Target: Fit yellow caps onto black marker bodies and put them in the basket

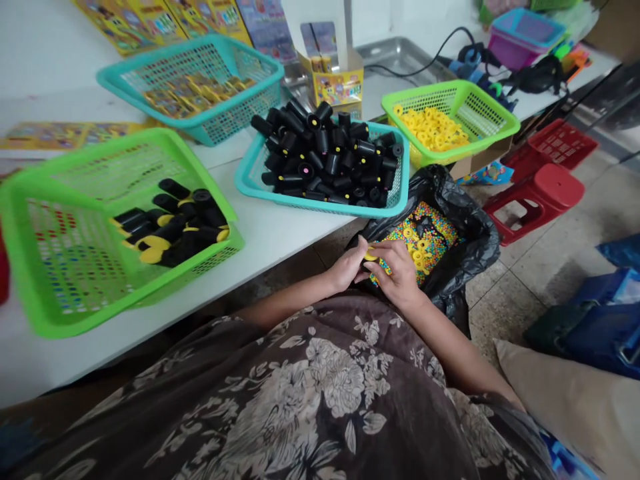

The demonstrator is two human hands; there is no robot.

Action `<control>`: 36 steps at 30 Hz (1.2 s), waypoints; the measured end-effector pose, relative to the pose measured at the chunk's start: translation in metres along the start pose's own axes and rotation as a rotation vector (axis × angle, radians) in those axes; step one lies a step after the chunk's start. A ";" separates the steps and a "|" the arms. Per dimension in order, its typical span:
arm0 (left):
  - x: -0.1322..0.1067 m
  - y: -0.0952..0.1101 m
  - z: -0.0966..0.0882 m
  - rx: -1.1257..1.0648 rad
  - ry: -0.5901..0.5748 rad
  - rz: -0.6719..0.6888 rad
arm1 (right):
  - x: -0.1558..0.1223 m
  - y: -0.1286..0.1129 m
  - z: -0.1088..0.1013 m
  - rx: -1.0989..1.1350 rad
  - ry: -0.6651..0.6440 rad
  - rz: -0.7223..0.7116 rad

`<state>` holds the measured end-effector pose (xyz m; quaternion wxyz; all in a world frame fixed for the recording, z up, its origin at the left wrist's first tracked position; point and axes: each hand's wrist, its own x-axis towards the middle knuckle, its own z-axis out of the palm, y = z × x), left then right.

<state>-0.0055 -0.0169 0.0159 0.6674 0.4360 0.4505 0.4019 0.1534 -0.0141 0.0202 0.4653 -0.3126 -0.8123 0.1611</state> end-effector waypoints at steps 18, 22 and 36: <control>-0.129 0.088 -0.184 1.285 1.311 0.470 | 0.209 0.109 -0.006 -0.452 -0.130 0.290; -0.072 0.079 -0.139 1.186 0.888 0.661 | 0.224 0.100 0.016 -0.595 -0.308 0.239; 0.033 0.124 -0.084 1.306 0.603 0.013 | 0.216 0.057 0.035 -0.641 -0.428 0.409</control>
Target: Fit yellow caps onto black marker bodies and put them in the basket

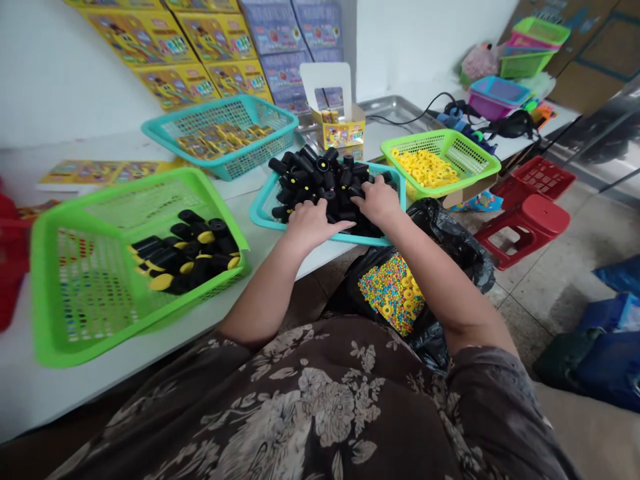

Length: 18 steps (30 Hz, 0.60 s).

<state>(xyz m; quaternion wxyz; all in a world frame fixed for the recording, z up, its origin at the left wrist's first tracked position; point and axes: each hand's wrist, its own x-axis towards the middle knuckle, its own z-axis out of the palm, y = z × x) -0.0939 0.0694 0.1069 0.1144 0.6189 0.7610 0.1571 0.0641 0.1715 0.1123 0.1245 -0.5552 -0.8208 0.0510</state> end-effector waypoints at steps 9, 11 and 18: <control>0.006 0.007 -0.005 -0.101 -0.030 -0.014 | -0.014 -0.012 0.005 0.056 0.054 0.089; 0.007 0.007 -0.006 -0.109 -0.042 -0.009 | -0.013 -0.010 0.010 0.075 0.062 0.089; 0.011 -0.002 -0.004 -0.179 -0.035 0.071 | 0.021 0.019 0.005 0.502 -0.040 0.166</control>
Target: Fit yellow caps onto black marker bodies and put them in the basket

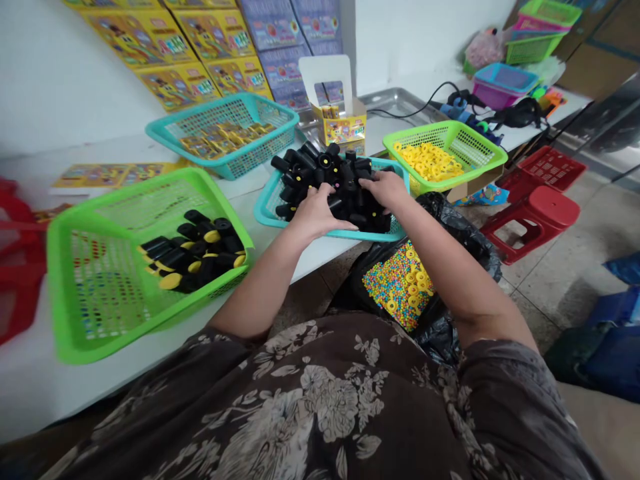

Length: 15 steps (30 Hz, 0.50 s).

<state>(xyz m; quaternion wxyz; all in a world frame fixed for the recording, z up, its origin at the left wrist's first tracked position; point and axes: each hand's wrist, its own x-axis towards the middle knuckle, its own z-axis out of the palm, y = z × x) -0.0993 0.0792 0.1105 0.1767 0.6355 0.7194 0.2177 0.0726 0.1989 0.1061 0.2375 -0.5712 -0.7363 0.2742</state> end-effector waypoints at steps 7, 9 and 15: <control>0.006 0.002 -0.001 0.062 -0.130 0.053 | -0.008 -0.007 -0.006 -0.324 0.033 -0.055; 0.010 0.004 -0.003 0.062 -0.191 0.085 | -0.012 -0.009 -0.001 -0.349 0.024 -0.053; 0.017 0.013 -0.003 0.043 -0.255 0.046 | -0.021 -0.009 0.014 -0.191 -0.020 0.040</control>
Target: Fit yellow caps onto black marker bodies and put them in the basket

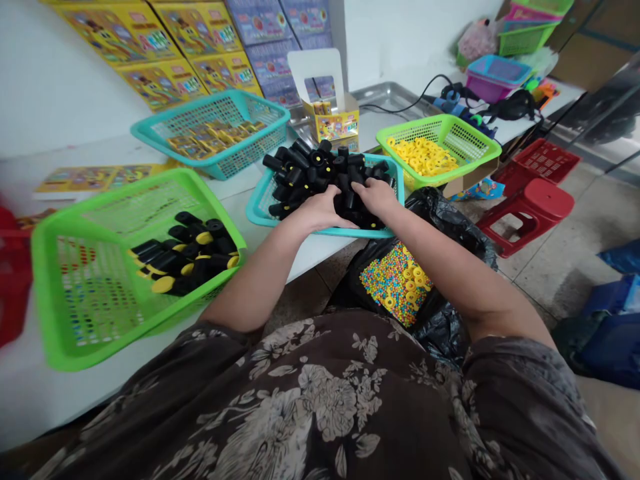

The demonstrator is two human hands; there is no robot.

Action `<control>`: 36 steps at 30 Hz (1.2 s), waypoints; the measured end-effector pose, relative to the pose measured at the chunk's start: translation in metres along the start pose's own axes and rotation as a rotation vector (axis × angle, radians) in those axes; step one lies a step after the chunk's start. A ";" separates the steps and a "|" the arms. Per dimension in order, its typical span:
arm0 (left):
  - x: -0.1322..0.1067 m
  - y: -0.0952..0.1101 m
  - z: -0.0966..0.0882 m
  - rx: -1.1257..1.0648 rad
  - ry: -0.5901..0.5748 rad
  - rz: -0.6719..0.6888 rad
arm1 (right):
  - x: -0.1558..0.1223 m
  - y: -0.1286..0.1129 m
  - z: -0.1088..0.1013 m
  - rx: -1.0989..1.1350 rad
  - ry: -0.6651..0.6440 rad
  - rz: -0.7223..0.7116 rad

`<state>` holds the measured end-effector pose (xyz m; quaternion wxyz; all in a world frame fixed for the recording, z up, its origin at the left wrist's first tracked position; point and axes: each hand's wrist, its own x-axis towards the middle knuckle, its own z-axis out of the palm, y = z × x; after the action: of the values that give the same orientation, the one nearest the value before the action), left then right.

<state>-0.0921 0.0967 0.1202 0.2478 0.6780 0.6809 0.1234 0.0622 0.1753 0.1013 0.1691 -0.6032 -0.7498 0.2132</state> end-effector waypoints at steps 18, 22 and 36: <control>0.001 0.046 0.041 -0.263 0.371 0.228 | -0.023 0.011 -0.011 0.602 0.315 -0.021; -0.015 0.085 0.054 -0.335 0.313 0.466 | -0.068 0.055 -0.038 0.574 0.518 -0.065; -0.027 0.046 0.207 -0.304 -0.062 0.577 | -0.186 0.148 0.024 1.336 0.082 0.922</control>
<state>0.0515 0.0379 -0.0275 0.3217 0.8017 0.4265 0.2681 0.2134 0.0181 0.0042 0.4160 -0.6305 -0.1338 0.6415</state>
